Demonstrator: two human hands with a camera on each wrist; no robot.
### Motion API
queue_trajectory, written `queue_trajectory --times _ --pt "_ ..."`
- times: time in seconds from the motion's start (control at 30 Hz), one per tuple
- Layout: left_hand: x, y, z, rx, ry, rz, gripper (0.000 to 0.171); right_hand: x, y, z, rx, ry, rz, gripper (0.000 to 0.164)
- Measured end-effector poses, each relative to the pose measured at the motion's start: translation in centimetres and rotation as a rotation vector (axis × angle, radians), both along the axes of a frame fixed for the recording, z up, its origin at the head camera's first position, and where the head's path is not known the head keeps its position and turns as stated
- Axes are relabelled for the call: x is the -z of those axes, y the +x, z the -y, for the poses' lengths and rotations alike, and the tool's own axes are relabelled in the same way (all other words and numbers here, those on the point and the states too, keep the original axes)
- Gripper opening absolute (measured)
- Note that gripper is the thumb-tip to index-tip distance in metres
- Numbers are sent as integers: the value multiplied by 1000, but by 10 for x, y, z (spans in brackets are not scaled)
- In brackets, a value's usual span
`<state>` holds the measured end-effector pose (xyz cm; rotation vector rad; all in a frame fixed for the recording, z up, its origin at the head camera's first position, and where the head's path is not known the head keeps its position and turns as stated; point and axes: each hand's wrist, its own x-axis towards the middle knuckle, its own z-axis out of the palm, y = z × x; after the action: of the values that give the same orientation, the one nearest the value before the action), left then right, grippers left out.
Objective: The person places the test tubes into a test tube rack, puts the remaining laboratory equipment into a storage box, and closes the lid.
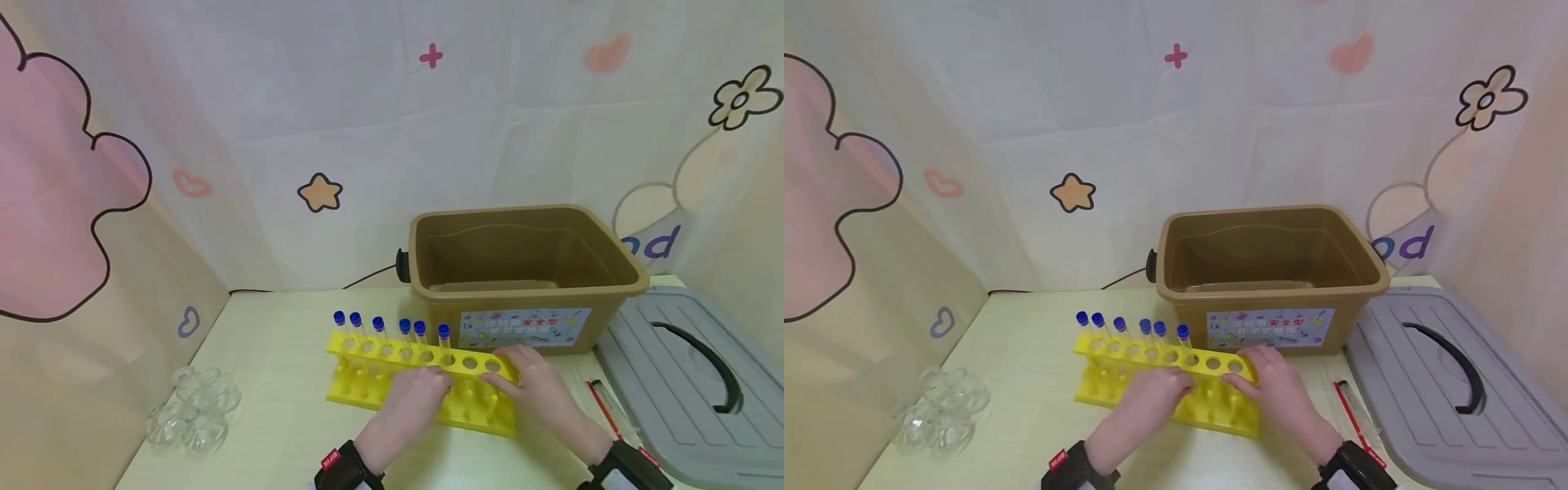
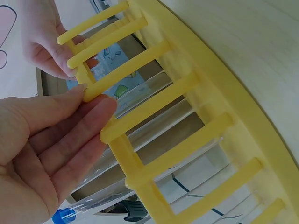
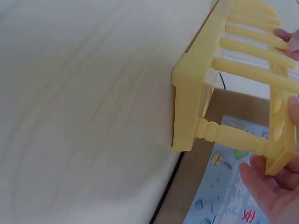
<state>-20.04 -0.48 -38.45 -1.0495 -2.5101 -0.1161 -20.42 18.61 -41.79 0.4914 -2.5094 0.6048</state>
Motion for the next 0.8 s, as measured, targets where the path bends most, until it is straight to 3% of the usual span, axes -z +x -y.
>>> queue_trajectory --times 0.2,0.5,0.8 --pt "-1 -2 8 -44 0 -18 22 -6 4 9 -50 -38 92 43" --pt "-4 -5 23 -147 -26 -24 26 -10 5 7 -135 -69 159 47" --pt "2 -8 41 -138 47 -34 24 -10 -6 23 -184 -168 190 37"
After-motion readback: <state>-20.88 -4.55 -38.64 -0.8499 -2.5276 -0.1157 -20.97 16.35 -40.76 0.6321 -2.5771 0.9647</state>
